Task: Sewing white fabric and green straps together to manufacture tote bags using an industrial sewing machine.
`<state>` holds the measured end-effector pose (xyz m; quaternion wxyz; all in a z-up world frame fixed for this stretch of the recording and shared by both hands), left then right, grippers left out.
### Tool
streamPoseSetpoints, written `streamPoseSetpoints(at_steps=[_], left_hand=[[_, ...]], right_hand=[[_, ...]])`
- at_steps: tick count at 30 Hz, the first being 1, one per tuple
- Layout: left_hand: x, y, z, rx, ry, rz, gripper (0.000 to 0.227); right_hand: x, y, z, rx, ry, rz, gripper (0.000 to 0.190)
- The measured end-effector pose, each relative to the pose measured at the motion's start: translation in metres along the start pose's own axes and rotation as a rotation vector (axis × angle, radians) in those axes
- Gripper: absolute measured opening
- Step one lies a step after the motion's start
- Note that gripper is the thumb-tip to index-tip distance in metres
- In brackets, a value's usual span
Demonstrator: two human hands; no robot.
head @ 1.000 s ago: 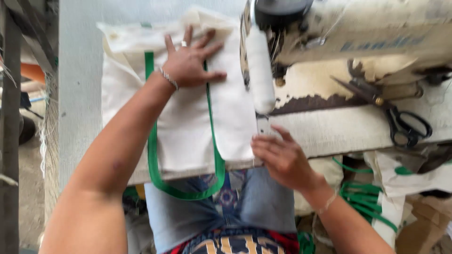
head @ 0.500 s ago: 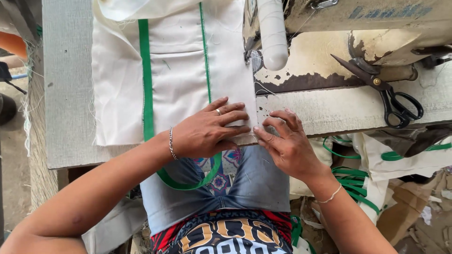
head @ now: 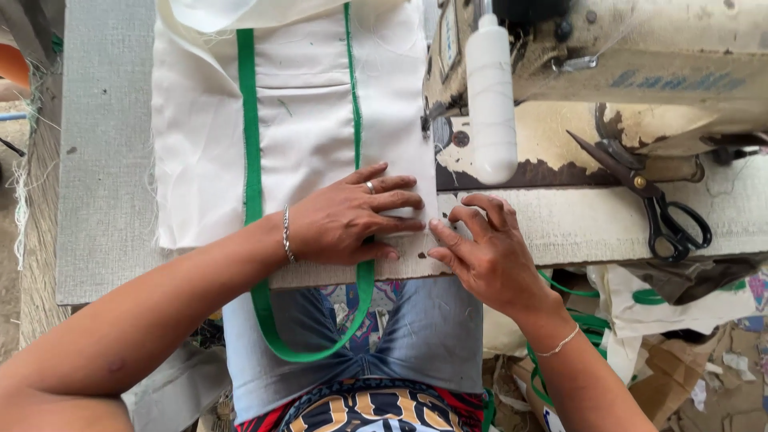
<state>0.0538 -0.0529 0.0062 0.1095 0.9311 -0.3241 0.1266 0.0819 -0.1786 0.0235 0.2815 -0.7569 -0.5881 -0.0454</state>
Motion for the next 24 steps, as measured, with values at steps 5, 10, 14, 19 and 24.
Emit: streamPoseSetpoints(at_steps=[5,10,14,19,24], left_hand=[[0.015,-0.043,0.001,0.034,0.033,0.024,0.048],[0.031,-0.086,-0.004,0.042,0.062,0.036,0.050],[0.032,-0.096,-0.003,0.031,0.050,0.058,0.050],[0.037,-0.091,-0.012,0.066,-0.055,0.143,0.051],[0.041,-0.098,-0.007,0.094,-0.072,0.118,0.054]], right_hand=[[0.022,0.042,0.011,-0.007,0.005,0.081,0.036],[0.043,0.069,0.010,-0.023,0.022,0.162,0.048],[0.018,0.099,-0.020,-0.071,0.157,0.235,0.041],[-0.059,0.105,-0.152,-0.493,0.686,0.223,0.042],[-0.074,0.122,-0.150,-0.507,0.485,0.241,0.042]])
Point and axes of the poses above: each hand's wrist, its own x-axis towards the middle knuckle, its own z-axis out of the palm, y = z × x, the point moved 10 cm from there along x, towards the middle knuckle, and after that the axes turned 15 degrees about x, right-handed, at the moved point
